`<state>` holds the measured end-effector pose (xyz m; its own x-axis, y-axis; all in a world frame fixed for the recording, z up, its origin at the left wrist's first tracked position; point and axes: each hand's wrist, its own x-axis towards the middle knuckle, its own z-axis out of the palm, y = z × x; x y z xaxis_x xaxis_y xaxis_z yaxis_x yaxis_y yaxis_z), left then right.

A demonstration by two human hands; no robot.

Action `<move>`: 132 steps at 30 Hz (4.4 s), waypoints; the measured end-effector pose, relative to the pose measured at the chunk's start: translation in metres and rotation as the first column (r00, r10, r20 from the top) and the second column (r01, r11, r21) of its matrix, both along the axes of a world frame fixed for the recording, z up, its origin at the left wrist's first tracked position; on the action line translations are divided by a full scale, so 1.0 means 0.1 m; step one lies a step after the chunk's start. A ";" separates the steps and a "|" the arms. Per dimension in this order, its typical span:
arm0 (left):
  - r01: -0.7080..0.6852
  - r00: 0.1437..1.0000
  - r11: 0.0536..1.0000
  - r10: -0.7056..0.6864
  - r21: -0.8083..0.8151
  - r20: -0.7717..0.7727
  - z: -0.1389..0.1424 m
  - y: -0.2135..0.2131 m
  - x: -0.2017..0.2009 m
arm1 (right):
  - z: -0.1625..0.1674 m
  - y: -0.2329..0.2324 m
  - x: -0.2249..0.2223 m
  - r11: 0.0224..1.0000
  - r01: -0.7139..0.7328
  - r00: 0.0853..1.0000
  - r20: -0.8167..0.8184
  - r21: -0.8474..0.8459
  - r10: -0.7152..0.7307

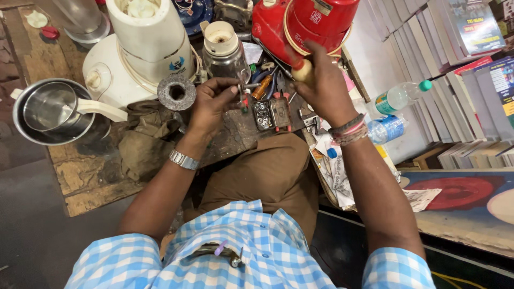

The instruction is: The person disassembles a blender jar, removes the blade assembly, and uses pliers and a screwdriver to adjust internal components. They then reassemble the jar and blade, testing the fit.

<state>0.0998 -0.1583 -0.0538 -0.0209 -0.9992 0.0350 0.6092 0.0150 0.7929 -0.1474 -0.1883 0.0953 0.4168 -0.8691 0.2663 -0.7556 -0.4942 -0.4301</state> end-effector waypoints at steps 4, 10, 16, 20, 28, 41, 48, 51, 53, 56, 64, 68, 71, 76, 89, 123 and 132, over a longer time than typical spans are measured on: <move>-0.062 0.972 0.998 0.065 -0.021 0.225 -0.04 0.01 -0.06 | 0.15 0.13 0.09 0.882 -0.178 0.883 -0.466 -0.436 -0.052; -0.094 0.944 0.995 0.101 -0.037 0.313 -0.07 -0.01 -0.11 | 0.30 0.11 0.20 0.773 -0.415 0.778 -0.628 -0.479 0.029; -0.078 0.965 0.996 0.085 -0.038 0.248 -0.09 -0.03 -0.07 | 0.37 0.16 0.26 0.656 -0.458 0.762 -0.645 -0.600 -0.057; -0.076 0.968 0.997 0.081 -0.032 0.238 -0.09 -0.03 -0.07 | 0.39 0.14 0.28 0.649 -0.451 0.777 -0.627 -0.612 -0.051; -0.087 0.967 0.995 0.096 -0.047 0.237 -0.02 -0.01 -0.08 | 0.33 0.16 0.35 0.653 -0.452 0.798 -0.603 -0.608 -0.009; -0.100 0.971 0.995 0.098 -0.004 0.217 0.00 -0.01 -0.13 | 0.16 0.16 0.22 0.711 -0.378 0.812 -0.581 -0.593 -0.053; -0.136 0.966 0.991 0.135 -0.010 0.219 0.01 0.07 -0.06 | -0.67 -0.21 -0.44 0.963 0.176 0.984 0.002 -0.204 -0.180; -0.154 0.960 0.988 0.151 -0.007 0.237 -0.01 0.09 -0.08 | -1.27 -0.36 -0.62 0.962 0.246 0.897 0.349 0.117 -0.272; -0.163 0.960 0.987 0.161 -0.009 0.231 -0.02 0.10 -0.10 | -1.64 -0.40 -0.64 0.938 0.347 0.900 0.283 -0.008 -0.331; -0.190 0.940 0.981 0.190 -0.030 0.285 -0.05 0.11 -0.10 | -1.95 -0.47 -0.66 0.884 0.450 0.870 0.163 0.125 -0.466; -0.293 0.951 0.954 0.285 0.063 0.117 -0.18 0.10 -0.19 | -1.88 -0.50 -0.82 0.916 0.399 0.912 0.116 -0.033 -0.393; -0.300 0.954 0.942 0.300 0.147 0.028 -0.22 0.11 -0.23 | -1.83 -0.53 -0.79 0.879 0.456 0.890 -0.069 0.139 -0.450; -0.302 0.952 0.940 0.307 0.160 -0.010 -0.25 0.13 -0.24 | -1.72 -0.55 -0.79 0.862 0.456 0.888 -0.043 0.221 -0.458; -0.345 0.935 0.927 0.353 0.147 -0.035 -0.29 0.12 -0.26 | -1.41 -0.68 -0.55 0.887 0.392 0.916 0.017 -0.243 -0.400; -0.400 0.821 0.899 0.438 -0.178 0.366 0.57 0.44 -0.32 | -1.24 -1.30 1.23 0.970 -0.221 0.961 0.194 0.099 0.199; 0.439 0.106 0.765 0.476 -0.471 0.873 1.19 -0.22 -0.33 | -1.66 -0.04 0.39 0.753 -0.597 -0.375 0.732 0.278 -0.568; 0.024 0.947 0.999 -0.016 -0.022 0.321 0.49 0.00 -0.45 | -1.08 0.30 0.22 0.817 -0.508 -0.133 0.912 0.274 -0.388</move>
<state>0.0549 -0.1580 -0.0047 -0.0553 -0.9973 0.0482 0.3229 0.0278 0.9460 -0.1256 -0.1581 -0.0130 0.1594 -0.9854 0.0606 0.7176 0.0735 -0.6926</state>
